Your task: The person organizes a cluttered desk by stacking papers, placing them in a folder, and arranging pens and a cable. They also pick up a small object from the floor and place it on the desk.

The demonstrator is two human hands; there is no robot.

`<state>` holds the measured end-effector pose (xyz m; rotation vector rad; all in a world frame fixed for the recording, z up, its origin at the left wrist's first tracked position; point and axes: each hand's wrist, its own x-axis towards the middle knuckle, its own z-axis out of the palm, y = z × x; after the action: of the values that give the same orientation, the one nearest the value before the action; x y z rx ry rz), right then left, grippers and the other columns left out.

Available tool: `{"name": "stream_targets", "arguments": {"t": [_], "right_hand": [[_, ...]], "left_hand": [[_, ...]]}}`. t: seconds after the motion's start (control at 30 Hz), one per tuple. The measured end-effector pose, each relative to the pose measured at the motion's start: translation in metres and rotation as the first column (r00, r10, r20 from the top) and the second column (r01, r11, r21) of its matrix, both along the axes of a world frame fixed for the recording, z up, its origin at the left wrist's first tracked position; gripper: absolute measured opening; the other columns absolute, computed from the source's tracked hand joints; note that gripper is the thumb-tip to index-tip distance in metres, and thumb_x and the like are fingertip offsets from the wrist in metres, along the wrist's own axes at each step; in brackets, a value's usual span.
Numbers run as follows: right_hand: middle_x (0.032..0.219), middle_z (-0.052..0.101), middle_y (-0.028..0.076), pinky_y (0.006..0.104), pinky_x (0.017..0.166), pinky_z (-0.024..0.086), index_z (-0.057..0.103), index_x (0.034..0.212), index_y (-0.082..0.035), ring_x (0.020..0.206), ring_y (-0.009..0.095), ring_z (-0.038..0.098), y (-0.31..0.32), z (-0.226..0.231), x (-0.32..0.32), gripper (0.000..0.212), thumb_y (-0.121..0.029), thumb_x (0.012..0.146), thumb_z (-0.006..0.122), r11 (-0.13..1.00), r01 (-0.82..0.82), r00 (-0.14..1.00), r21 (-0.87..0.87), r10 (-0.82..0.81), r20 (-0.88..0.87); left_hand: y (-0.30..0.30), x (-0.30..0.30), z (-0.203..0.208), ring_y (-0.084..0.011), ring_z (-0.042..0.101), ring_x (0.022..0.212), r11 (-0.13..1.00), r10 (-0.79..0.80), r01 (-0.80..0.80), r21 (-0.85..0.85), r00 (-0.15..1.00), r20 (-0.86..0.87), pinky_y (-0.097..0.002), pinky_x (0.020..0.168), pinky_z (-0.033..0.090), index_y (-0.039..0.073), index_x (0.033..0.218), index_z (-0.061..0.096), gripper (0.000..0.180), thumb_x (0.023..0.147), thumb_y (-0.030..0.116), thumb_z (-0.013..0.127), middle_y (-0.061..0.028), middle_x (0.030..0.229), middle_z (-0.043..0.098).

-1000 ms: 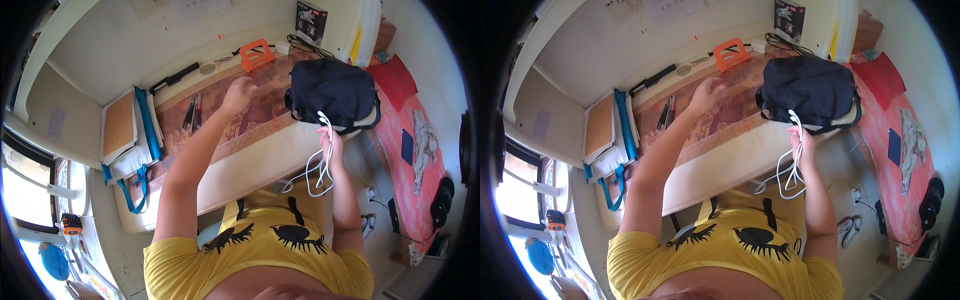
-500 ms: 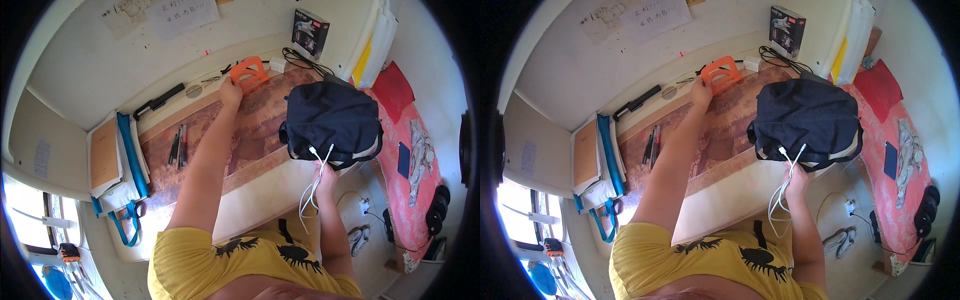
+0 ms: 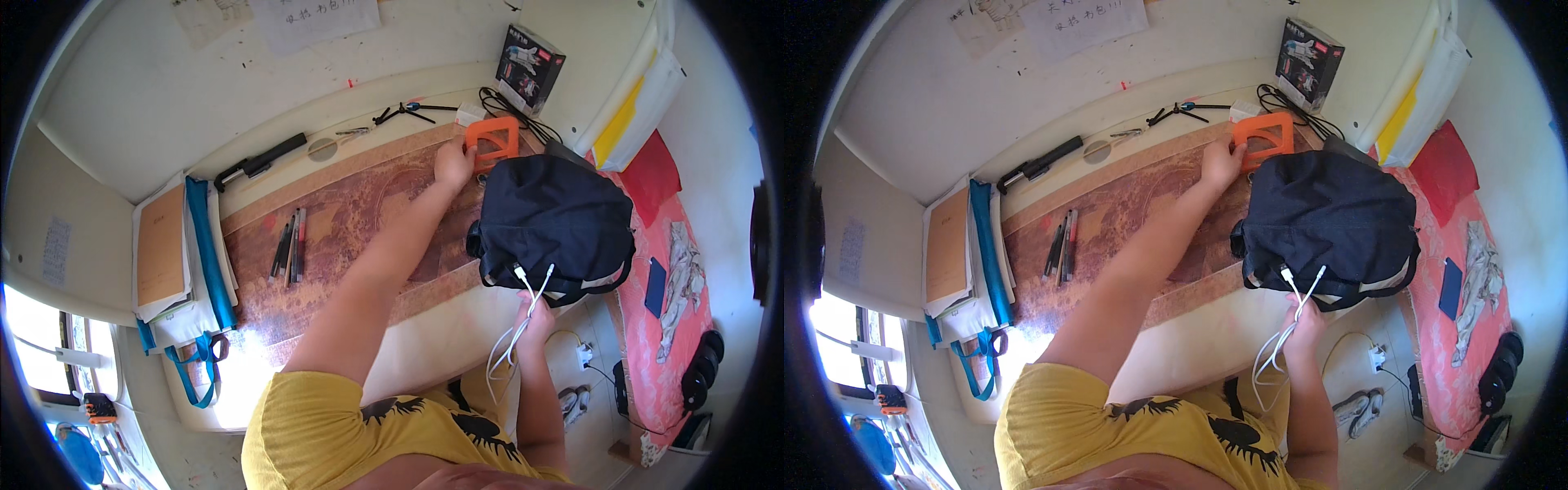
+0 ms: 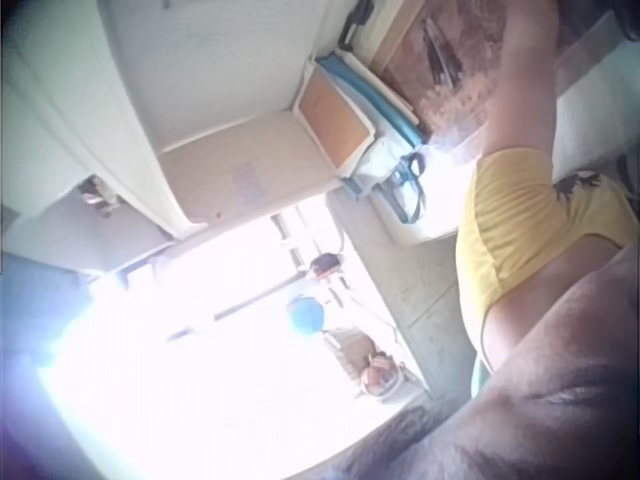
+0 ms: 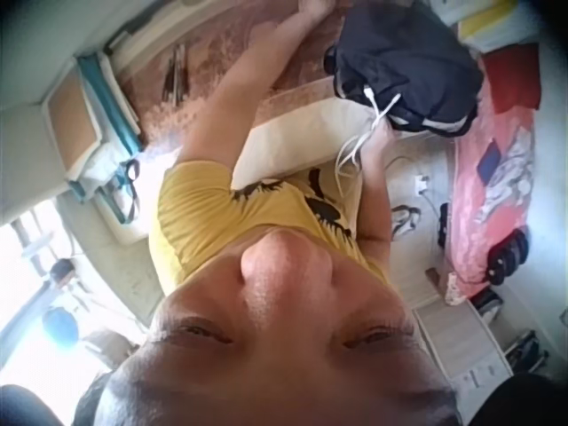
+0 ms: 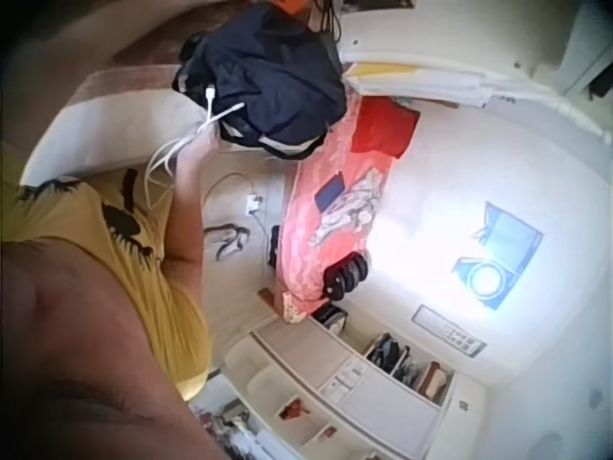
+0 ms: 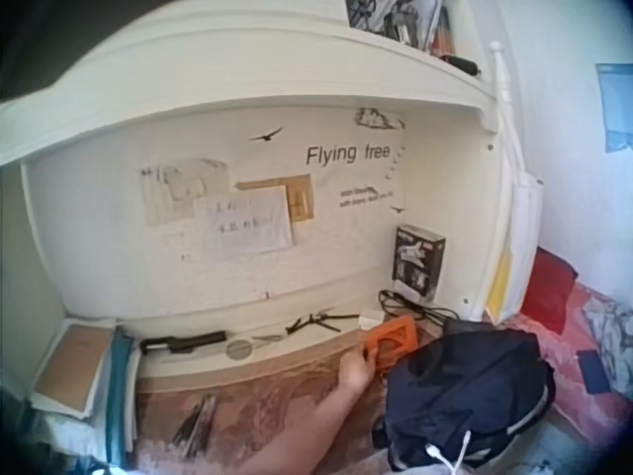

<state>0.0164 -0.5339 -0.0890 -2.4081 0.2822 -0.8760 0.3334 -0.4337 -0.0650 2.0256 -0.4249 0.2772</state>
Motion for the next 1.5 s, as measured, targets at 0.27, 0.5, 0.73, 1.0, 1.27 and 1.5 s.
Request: {"name": "stream_targets", "arguments": {"t": [0.27, 0.5, 0.73, 1.0, 1.27, 1.5], "right_hand": [[0.075, 0.061, 0.014, 0.0364, 0.060, 0.048, 0.059, 0.083, -0.004, 0.067, 0.031, 0.061, 0.002, 0.005, -0.003, 0.015, 0.004, 0.073, 0.052, 0.999, -0.022, 0.999, 0.034, 0.023, -0.043], [0.073, 0.061, 0.013, 0.0359, 0.060, 0.047, 0.060, 0.082, -0.004, 0.067, 0.030, 0.061, 0.003, 0.015, -0.002, 0.015, 0.004, 0.072, 0.052, 0.999, -0.027, 0.997, 0.041, 0.030, -0.069], [0.075, 0.061, 0.015, 0.0359, 0.061, 0.047, 0.061, 0.083, -0.005, 0.066, 0.031, 0.061, -0.001, 0.009, -0.001, 0.015, 0.001, 0.075, 0.051, 0.999, -0.035, 0.999, 0.033, 0.035, -0.016], [0.075, 0.054, 0.000, 0.0152, 0.043, 0.027, 0.056, 0.106, -0.002, 0.050, 0.002, 0.040, -0.021, 0.059, 0.001, 0.026, -0.021, 0.092, 0.046, -0.031, -0.333, 0.796, 0.942, 0.527, 0.298], [0.066, 0.050, -0.002, 0.0152, 0.041, 0.026, 0.059, 0.103, 0.002, 0.048, 0.001, 0.038, 0.083, 0.105, 0.030, 0.028, -0.019, 0.084, 0.060, 0.149, -0.293, 0.602, 0.945, 0.796, 0.061], [0.062, 0.047, -0.005, 0.0144, 0.037, 0.021, 0.061, 0.100, 0.001, 0.043, -0.001, 0.032, 0.067, 0.098, 0.026, 0.032, -0.028, 0.090, 0.051, -0.164, -0.193, 0.617, 0.968, 0.747, 0.249]], "left_hand": [[0.110, 0.097, -0.007, -0.0309, 0.059, 0.090, 0.728, 0.273, -0.436, 0.529, 0.892, 0.361, -0.0413, 0.079, 0.046, 0.008, 0.090, 0.062, 0.024, 0.081, 0.029, 0.056, -0.0173, 0.093, 0.062], [0.106, 0.093, 0.017, -0.0257, 0.060, 0.090, 0.541, 0.269, -0.357, 0.762, 0.931, 0.245, -0.0353, 0.075, 0.048, 0.012, 0.090, 0.064, 0.017, 0.074, 0.020, 0.060, -0.0101, 0.089, 0.065], [0.123, 0.036, 0.071, -0.0250, 0.062, 0.087, 0.679, 0.263, -0.244, 0.692, 0.961, 0.081, -0.0363, 0.073, 0.050, 0.009, 0.089, 0.064, 0.028, 0.066, 0.025, 0.067, -0.0119, 0.089, 0.065], [0.185, -0.113, 0.104, -0.0281, 0.060, 0.078, 0.910, -0.344, 0.283, 0.304, 0.924, 0.169, -0.0354, 0.070, 0.049, 0.003, 0.082, 0.061, 0.023, 0.062, 0.012, 0.068, -0.0129, 0.081, 0.063], [0.193, -0.205, 0.128, -0.0290, 0.059, 0.073, 0.838, -0.503, 0.381, 0.391, 0.817, 0.282, -0.0338, 0.066, 0.048, 0.001, 0.080, 0.059, 0.023, 0.059, 0.005, 0.068, -0.0123, 0.075, 0.058], [0.204, -0.204, 0.125, -0.0255, 0.059, 0.067, 0.882, -0.458, 0.356, 0.308, 0.802, 0.385, -0.0328, 0.061, 0.050, 0.002, 0.080, 0.058, 0.023, 0.060, 0.005, 0.067, -0.0109, 0.075, 0.058]]}}
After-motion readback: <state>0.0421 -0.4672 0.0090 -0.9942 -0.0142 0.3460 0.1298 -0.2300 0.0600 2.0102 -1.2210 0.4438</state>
